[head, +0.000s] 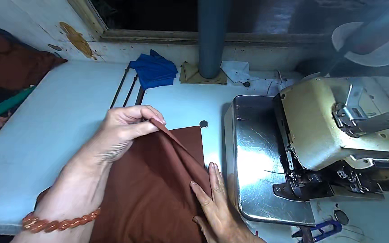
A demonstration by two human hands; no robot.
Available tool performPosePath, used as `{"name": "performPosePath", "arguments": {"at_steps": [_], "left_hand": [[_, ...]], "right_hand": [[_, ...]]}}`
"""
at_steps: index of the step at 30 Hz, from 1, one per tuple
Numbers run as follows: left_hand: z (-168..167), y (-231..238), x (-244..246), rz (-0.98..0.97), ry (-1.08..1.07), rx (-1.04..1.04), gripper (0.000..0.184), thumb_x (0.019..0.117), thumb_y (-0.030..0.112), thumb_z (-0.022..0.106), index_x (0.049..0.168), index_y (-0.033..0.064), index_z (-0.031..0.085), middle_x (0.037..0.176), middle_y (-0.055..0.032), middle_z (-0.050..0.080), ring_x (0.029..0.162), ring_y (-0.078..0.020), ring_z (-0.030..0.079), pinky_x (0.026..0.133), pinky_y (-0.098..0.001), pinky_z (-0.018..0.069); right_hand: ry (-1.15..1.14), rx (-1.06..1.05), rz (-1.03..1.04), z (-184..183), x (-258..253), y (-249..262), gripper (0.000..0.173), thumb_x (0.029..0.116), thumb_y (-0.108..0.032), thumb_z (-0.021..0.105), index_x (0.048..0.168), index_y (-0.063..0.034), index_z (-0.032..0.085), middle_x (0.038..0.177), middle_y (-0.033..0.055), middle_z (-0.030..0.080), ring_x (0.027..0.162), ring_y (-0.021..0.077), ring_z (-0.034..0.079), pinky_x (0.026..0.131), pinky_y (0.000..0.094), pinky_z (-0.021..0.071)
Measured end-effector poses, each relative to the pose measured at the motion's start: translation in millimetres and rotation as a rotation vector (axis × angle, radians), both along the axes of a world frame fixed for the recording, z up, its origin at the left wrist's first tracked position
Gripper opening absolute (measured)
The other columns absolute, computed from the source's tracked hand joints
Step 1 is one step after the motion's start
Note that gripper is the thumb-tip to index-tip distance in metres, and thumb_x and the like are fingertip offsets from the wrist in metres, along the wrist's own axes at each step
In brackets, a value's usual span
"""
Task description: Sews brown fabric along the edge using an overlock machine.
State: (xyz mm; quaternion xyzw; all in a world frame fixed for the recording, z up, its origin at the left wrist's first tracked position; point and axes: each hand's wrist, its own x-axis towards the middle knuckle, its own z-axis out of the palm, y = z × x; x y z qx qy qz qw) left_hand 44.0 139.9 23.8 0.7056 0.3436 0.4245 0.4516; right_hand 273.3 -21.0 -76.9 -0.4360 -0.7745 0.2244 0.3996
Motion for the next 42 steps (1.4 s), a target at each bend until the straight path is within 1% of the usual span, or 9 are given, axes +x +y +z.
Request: {"name": "performPosePath", "arguments": {"at_steps": [2, 6, 9, 13, 17, 27, 33, 37, 42], "left_hand": [[8.8, -1.4, -1.1, -0.014, -0.055, -0.025, 0.011, 0.0944, 0.021, 0.068, 0.088, 0.0225, 0.077, 0.090, 0.0072, 0.076, 0.090, -0.0070, 0.072, 0.089, -0.0258, 0.0583], [1.3, -7.9, 30.1, 0.112, 0.264, 0.045, 0.009, 0.0944, 0.001, 0.066, 0.088, 0.0048, 0.070, 0.074, 0.0029, 0.068, 0.062, 0.0009, 0.059, 0.059, -0.0132, 0.0496], [-17.9, 4.2, 63.5, 0.203, 0.609, -0.067, 0.006, 0.0928, 0.004, 0.072, 0.088, 0.0007, 0.074, 0.077, -0.0090, 0.069, 0.068, -0.0165, 0.062, 0.067, -0.0383, 0.0520], [-41.4, -2.9, 79.8, 0.195, 0.751, 0.016, 0.007, 0.0919, 0.008, 0.075, 0.087, 0.0037, 0.074, 0.081, -0.0142, 0.071, 0.075, -0.0308, 0.067, 0.069, -0.0524, 0.0522], [-44.5, -6.7, 82.5, 0.233, 0.767, 0.045, 0.013, 0.0935, 0.010, 0.074, 0.082, 0.0040, 0.074, 0.080, -0.0131, 0.069, 0.076, -0.0306, 0.066, 0.069, -0.0513, 0.0501], [-41.3, -2.5, 90.3, 0.247, 0.890, 0.017, 0.015, 0.0962, 0.014, 0.071, 0.084, 0.0050, 0.072, 0.077, -0.0147, 0.067, 0.074, -0.0343, 0.065, 0.066, -0.0550, 0.0477], [-35.5, -4.0, 103.8, 0.246, 0.984, 0.087, 0.008, 0.0905, 0.007, 0.075, 0.087, 0.0016, 0.072, 0.104, -0.0179, 0.064, 0.104, -0.0399, 0.061, 0.084, -0.0565, 0.0486], [-23.3, -9.1, 115.4, 0.304, 1.092, -0.030, 0.014, 0.0936, 0.012, 0.073, 0.102, 0.0018, 0.071, 0.094, -0.0207, 0.068, 0.089, -0.0404, 0.068, 0.071, -0.0567, 0.0526], [-37.8, -6.2, 101.4, 0.220, 0.937, -0.009, 0.006, 0.0939, 0.008, 0.068, 0.090, 0.0039, 0.069, 0.077, -0.0166, 0.066, 0.075, -0.0370, 0.065, 0.066, -0.0563, 0.0479]], "right_hand": [[0.025, 0.008, 0.010, 7.0, 1.8, -0.3, 0.044, 0.0870, -0.014, 0.069, 0.128, -0.0001, 0.067, 0.135, 0.0358, 0.058, 0.131, 0.0453, 0.055, 0.115, 0.0462, 0.0408], [0.269, -0.182, 0.084, 29.6, 2.7, -5.0, 0.026, 0.0902, -0.004, 0.067, 0.114, 0.0060, 0.071, 0.105, 0.0217, 0.066, 0.101, 0.0219, 0.063, 0.095, 0.0223, 0.0494], [0.520, -0.636, 0.065, 48.0, -0.4, -6.9, 0.030, 0.0899, 0.001, 0.068, 0.119, 0.0093, 0.069, 0.112, 0.0204, 0.065, 0.099, 0.0133, 0.063, 0.084, 0.0192, 0.0528], [0.688, -0.956, 0.042, 40.2, -0.6, -4.0, 0.034, 0.0948, 0.001, 0.061, 0.128, 0.0095, 0.062, 0.120, 0.0148, 0.062, 0.088, 0.0023, 0.061, 0.077, 0.0154, 0.0525], [0.769, -0.955, 0.099, 34.7, 2.0, -6.5, 0.032, 0.0961, 0.003, 0.056, 0.125, 0.0128, 0.063, 0.120, 0.0171, 0.063, 0.098, 0.0052, 0.063, 0.085, 0.0170, 0.0532], [0.819, -0.924, 0.141, 28.8, 1.1, -4.9, 0.035, 0.0952, 0.002, 0.057, 0.127, 0.0150, 0.060, 0.121, 0.0170, 0.061, 0.095, 0.0024, 0.061, 0.082, 0.0149, 0.0520], [0.812, -0.940, 0.155, 29.1, 2.2, -3.7, 0.037, 0.0961, 0.001, 0.057, 0.131, 0.0144, 0.058, 0.122, 0.0160, 0.061, 0.095, 0.0026, 0.061, 0.081, 0.0152, 0.0516], [0.809, -0.926, 0.177, 28.0, 2.6, -5.1, 0.039, 0.0962, 0.000, 0.057, 0.132, 0.0144, 0.057, 0.125, 0.0184, 0.060, 0.103, 0.0058, 0.061, 0.086, 0.0168, 0.0521], [0.822, -0.890, 0.236, 26.7, 5.4, -9.3, 0.041, 0.0954, -0.001, 0.057, 0.134, 0.0138, 0.057, 0.126, 0.0188, 0.059, 0.108, 0.0089, 0.061, 0.090, 0.0194, 0.0529]]}}
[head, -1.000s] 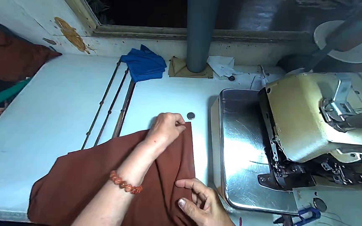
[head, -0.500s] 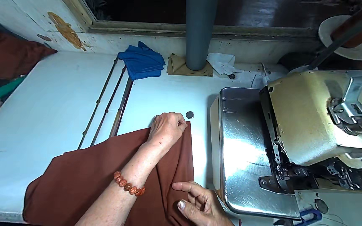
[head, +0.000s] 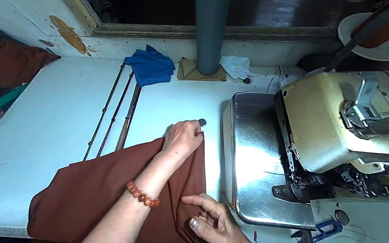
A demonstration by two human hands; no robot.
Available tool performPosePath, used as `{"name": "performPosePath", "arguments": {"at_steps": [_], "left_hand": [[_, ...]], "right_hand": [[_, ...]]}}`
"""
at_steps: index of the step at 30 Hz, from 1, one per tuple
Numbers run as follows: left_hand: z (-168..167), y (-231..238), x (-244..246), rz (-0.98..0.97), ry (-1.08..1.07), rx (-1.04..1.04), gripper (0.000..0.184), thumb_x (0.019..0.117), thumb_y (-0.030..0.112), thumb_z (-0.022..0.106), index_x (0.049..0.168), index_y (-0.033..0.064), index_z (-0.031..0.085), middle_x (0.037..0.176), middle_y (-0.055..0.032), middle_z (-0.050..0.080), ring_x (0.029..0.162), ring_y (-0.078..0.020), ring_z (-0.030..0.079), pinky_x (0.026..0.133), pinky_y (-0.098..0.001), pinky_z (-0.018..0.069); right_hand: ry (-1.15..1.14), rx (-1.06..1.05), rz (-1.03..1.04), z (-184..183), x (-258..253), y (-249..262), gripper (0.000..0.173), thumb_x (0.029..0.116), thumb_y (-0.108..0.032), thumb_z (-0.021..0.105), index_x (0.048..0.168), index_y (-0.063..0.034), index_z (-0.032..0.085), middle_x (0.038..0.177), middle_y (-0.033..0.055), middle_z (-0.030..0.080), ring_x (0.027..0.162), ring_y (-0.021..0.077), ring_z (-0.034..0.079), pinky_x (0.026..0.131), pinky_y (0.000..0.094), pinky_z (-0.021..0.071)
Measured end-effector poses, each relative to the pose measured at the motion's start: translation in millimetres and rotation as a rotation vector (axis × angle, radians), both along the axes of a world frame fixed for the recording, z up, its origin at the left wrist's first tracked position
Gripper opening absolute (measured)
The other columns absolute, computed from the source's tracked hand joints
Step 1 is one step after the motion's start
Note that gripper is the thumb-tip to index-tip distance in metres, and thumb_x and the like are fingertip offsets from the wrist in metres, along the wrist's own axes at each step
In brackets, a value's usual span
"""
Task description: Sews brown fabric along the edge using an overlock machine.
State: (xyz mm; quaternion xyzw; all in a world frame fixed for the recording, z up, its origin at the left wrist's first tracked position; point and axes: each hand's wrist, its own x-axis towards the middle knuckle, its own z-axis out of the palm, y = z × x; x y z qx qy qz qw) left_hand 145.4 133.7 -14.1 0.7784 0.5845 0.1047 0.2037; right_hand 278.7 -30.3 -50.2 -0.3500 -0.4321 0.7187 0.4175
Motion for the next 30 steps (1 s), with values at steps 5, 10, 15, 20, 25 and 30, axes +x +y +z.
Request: {"name": "performPosePath", "arguments": {"at_steps": [5, 10, 15, 20, 25, 30], "left_hand": [[16.7, -9.9, -27.5, 0.052, -0.365, 0.151, 0.007, 0.0993, 0.010, 0.065, 0.099, 0.0044, 0.069, 0.080, -0.0073, 0.067, 0.066, -0.0135, 0.060, 0.063, -0.0324, 0.0509], [60.8, -34.8, -45.9, -0.018, -0.539, 0.443, 0.007, 0.0979, 0.006, 0.065, 0.102, 0.0012, 0.068, 0.083, 0.0033, 0.066, 0.070, 0.0066, 0.057, 0.067, -0.0081, 0.0478], [96.1, -58.7, -56.3, -0.071, -0.697, 0.575, 0.014, 0.0935, -0.004, 0.061, 0.104, 0.0050, 0.065, 0.096, 0.0125, 0.069, 0.087, 0.0066, 0.065, 0.082, -0.0111, 0.0549], [119.7, -92.2, -64.9, -0.150, -0.728, 0.546, 0.015, 0.0959, 0.007, 0.066, 0.109, 0.0138, 0.069, 0.101, 0.0123, 0.071, 0.088, 0.0013, 0.067, 0.079, -0.0144, 0.0566], [122.8, -102.0, -73.3, -0.153, -0.690, 0.605, 0.014, 0.0960, 0.010, 0.067, 0.110, 0.0142, 0.070, 0.101, 0.0115, 0.071, 0.089, 0.0002, 0.068, 0.080, -0.0157, 0.0568], [130.3, -112.2, -86.6, -0.220, -0.714, 0.641, 0.013, 0.0952, 0.015, 0.070, 0.108, 0.0121, 0.071, 0.101, 0.0077, 0.072, 0.090, -0.0040, 0.068, 0.079, -0.0198, 0.0569]], "right_hand": [[-0.277, 0.429, -0.070, 9.3, 6.3, -13.7, 0.036, 0.0925, -0.015, 0.067, 0.118, 0.0097, 0.071, 0.113, 0.0237, 0.069, 0.108, 0.0222, 0.065, 0.096, 0.0284, 0.0520], [-0.229, 0.594, -0.190, 26.6, 8.8, -28.7, 0.023, 0.0926, -0.012, 0.068, 0.101, 0.0102, 0.068, 0.098, 0.0201, 0.070, 0.098, 0.0158, 0.067, 0.089, 0.0228, 0.0537], [-0.059, 0.178, -0.255, 51.2, 6.6, -41.3, 0.039, 0.0856, 0.009, 0.069, 0.120, 0.0070, 0.051, 0.097, 0.0059, 0.071, 0.082, 0.0063, 0.071, 0.075, 0.0248, 0.0615], [0.002, 0.171, -0.161, 55.8, 12.7, -40.4, 0.025, 0.0881, 0.000, 0.072, 0.111, 0.0063, 0.063, 0.089, 0.0011, 0.071, 0.075, 0.0008, 0.066, 0.067, 0.0187, 0.0568], [-0.053, 0.467, -0.190, 57.2, 10.8, -44.5, 0.009, 0.0920, 0.001, 0.067, 0.094, 0.0100, 0.069, 0.085, 0.0090, 0.070, 0.076, 0.0011, 0.063, 0.071, 0.0158, 0.0536], [-0.140, 0.508, -0.175, 55.2, 10.3, -55.9, 0.011, 0.0919, 0.001, 0.066, 0.092, 0.0100, 0.071, 0.086, 0.0138, 0.073, 0.082, 0.0059, 0.068, 0.077, 0.0186, 0.0554]]}}
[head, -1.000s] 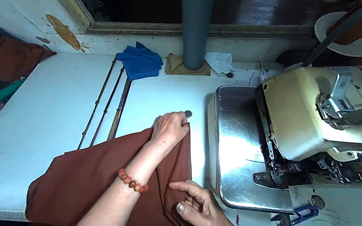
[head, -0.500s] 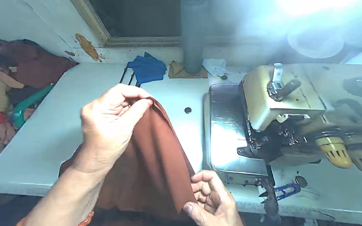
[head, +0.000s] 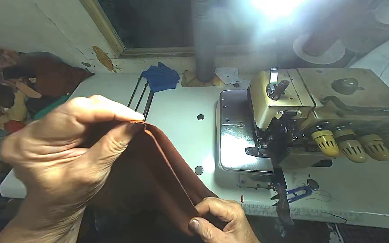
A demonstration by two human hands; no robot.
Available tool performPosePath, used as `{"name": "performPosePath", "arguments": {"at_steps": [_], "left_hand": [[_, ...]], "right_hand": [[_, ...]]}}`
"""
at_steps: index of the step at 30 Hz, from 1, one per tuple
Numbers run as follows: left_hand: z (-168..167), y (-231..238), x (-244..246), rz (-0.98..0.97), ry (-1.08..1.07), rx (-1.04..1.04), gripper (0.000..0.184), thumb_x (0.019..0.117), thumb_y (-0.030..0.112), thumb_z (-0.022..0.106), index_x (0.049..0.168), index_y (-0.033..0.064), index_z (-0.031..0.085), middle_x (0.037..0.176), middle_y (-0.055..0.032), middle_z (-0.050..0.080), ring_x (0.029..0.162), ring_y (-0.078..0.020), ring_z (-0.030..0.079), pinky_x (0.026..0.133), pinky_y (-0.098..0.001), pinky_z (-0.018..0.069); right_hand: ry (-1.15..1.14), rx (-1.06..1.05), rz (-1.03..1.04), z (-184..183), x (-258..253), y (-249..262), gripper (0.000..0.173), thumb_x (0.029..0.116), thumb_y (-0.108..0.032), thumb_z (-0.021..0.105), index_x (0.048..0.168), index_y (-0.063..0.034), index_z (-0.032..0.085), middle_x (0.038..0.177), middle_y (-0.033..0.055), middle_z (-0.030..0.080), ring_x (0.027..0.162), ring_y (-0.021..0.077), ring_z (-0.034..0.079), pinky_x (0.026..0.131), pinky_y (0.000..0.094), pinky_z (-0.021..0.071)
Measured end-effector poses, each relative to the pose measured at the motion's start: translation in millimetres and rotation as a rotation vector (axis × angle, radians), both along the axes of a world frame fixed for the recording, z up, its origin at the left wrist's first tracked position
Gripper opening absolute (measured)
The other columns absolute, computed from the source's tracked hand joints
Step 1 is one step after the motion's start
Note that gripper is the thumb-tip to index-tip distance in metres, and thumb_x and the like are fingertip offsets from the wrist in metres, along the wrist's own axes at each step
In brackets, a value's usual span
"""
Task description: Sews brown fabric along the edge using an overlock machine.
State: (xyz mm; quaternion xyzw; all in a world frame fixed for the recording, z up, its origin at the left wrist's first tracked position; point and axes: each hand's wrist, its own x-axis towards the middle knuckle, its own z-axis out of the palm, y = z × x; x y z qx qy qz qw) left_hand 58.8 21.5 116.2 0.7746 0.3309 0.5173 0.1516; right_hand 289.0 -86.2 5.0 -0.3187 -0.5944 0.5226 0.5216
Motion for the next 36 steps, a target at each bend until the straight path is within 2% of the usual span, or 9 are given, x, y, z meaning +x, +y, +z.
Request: {"name": "performPosePath", "arguments": {"at_steps": [4, 10, 14, 17, 21, 24, 26, 32, 36], "left_hand": [[24.1, -23.7, 6.6, 0.011, -0.064, -0.067, 0.008, 0.0949, 0.008, 0.068, 0.103, 0.0097, 0.067, 0.096, 0.0022, 0.071, 0.089, -0.0103, 0.070, 0.082, -0.0234, 0.0584], [23.8, -26.1, -12.0, -0.053, -0.043, 0.031, 0.007, 0.0939, 0.027, 0.073, 0.092, 0.0204, 0.071, 0.090, 0.0097, 0.072, 0.085, -0.0049, 0.070, 0.079, -0.0181, 0.0563], [21.9, -31.4, -14.3, 0.013, -0.087, -0.035, 0.009, 0.0925, 0.024, 0.075, 0.089, 0.0175, 0.070, 0.087, 0.0072, 0.072, 0.083, -0.0070, 0.070, 0.080, -0.0201, 0.0567], [32.9, -45.4, 15.1, 0.140, -0.191, -0.212, 0.013, 0.0959, -0.005, 0.052, 0.089, 0.0035, 0.060, 0.084, -0.0018, 0.067, 0.082, -0.0119, 0.069, 0.080, -0.0226, 0.0561], [34.7, -29.9, 27.7, 0.138, -0.211, -0.179, 0.017, 0.0949, -0.009, 0.054, 0.087, 0.0027, 0.062, 0.081, 0.0004, 0.068, 0.077, -0.0073, 0.068, 0.075, -0.0153, 0.0551], [29.0, -17.9, 28.0, 0.177, -0.146, -0.165, 0.010, 0.0956, -0.002, 0.061, 0.092, 0.0067, 0.064, 0.079, 0.0066, 0.067, 0.064, 0.0019, 0.060, 0.062, -0.0091, 0.0494], [16.0, -2.2, 26.0, 0.190, -0.046, -0.136, 0.007, 0.0960, -0.002, 0.062, 0.100, 0.0029, 0.065, 0.085, 0.0072, 0.068, 0.074, 0.0062, 0.062, 0.068, -0.0071, 0.0499], [-38.1, 94.0, 121.2, -0.179, 0.163, 0.048, 0.009, 0.0914, 0.005, 0.067, 0.089, 0.0031, 0.076, 0.089, -0.0013, 0.073, 0.088, -0.0008, 0.066, 0.084, -0.0179, 0.0527], [-80.8, 70.6, 155.3, -0.114, 0.477, -0.091, 0.008, 0.0919, 0.018, 0.069, 0.089, 0.0130, 0.075, 0.092, -0.0028, 0.067, 0.093, -0.0226, 0.061, 0.083, -0.0459, 0.0442]], "right_hand": [[0.010, 0.049, -0.115, -11.2, 0.0, 0.8, 0.007, 0.0876, -0.001, 0.068, 0.089, 0.0058, 0.072, 0.083, 0.0092, 0.068, 0.079, 0.0039, 0.063, 0.072, 0.0150, 0.0517], [0.013, -0.035, -0.061, -15.1, 5.1, 11.4, 0.013, 0.0874, -0.014, 0.071, 0.081, -0.0027, 0.075, 0.115, 0.0103, 0.073, 0.119, 0.0129, 0.061, 0.101, 0.0261, 0.0485], [0.020, -0.102, -0.060, -12.5, 5.2, 14.1, 0.017, 0.0863, -0.017, 0.075, 0.075, -0.0045, 0.073, 0.091, 0.0012, 0.072, 0.104, 0.0072, 0.062, 0.092, 0.0212, 0.0480], [-0.001, -0.066, -0.135, -15.0, 3.3, 14.1, 0.020, 0.0861, -0.018, 0.077, 0.072, -0.0051, 0.070, 0.086, -0.0001, 0.069, 0.099, 0.0052, 0.061, 0.087, 0.0181, 0.0480], [0.041, -0.042, -0.179, -19.4, 2.3, 18.3, 0.020, 0.0865, -0.013, 0.076, 0.071, -0.0028, 0.067, 0.081, 0.0026, 0.069, 0.090, 0.0052, 0.064, 0.080, 0.0181, 0.0511], [0.117, -0.061, -0.178, -16.6, 4.7, 22.9, 0.009, 0.0851, -0.002, 0.072, 0.087, -0.0004, 0.064, 0.082, 0.0025, 0.069, 0.078, 0.0021, 0.067, 0.071, 0.0174, 0.0572], [0.076, -0.038, -0.141, -13.1, 14.6, 25.8, 0.020, 0.0869, 0.000, 0.070, 0.105, 0.0051, 0.064, 0.085, 0.0047, 0.073, 0.077, 0.0036, 0.069, 0.073, 0.0200, 0.0590], [-0.242, 0.003, 0.001, -26.7, 67.4, 7.7, 0.019, 0.0956, -0.002, 0.062, 0.082, 0.0069, 0.070, 0.071, 0.0123, 0.069, 0.066, 0.0046, 0.064, 0.062, 0.0185, 0.0513], [-0.183, -0.153, 0.057, -62.0, 83.9, -18.1, 0.021, 0.0943, -0.001, 0.062, 0.078, 0.0099, 0.068, 0.066, 0.0114, 0.064, 0.060, 0.0039, 0.057, 0.059, 0.0190, 0.0466]]}}
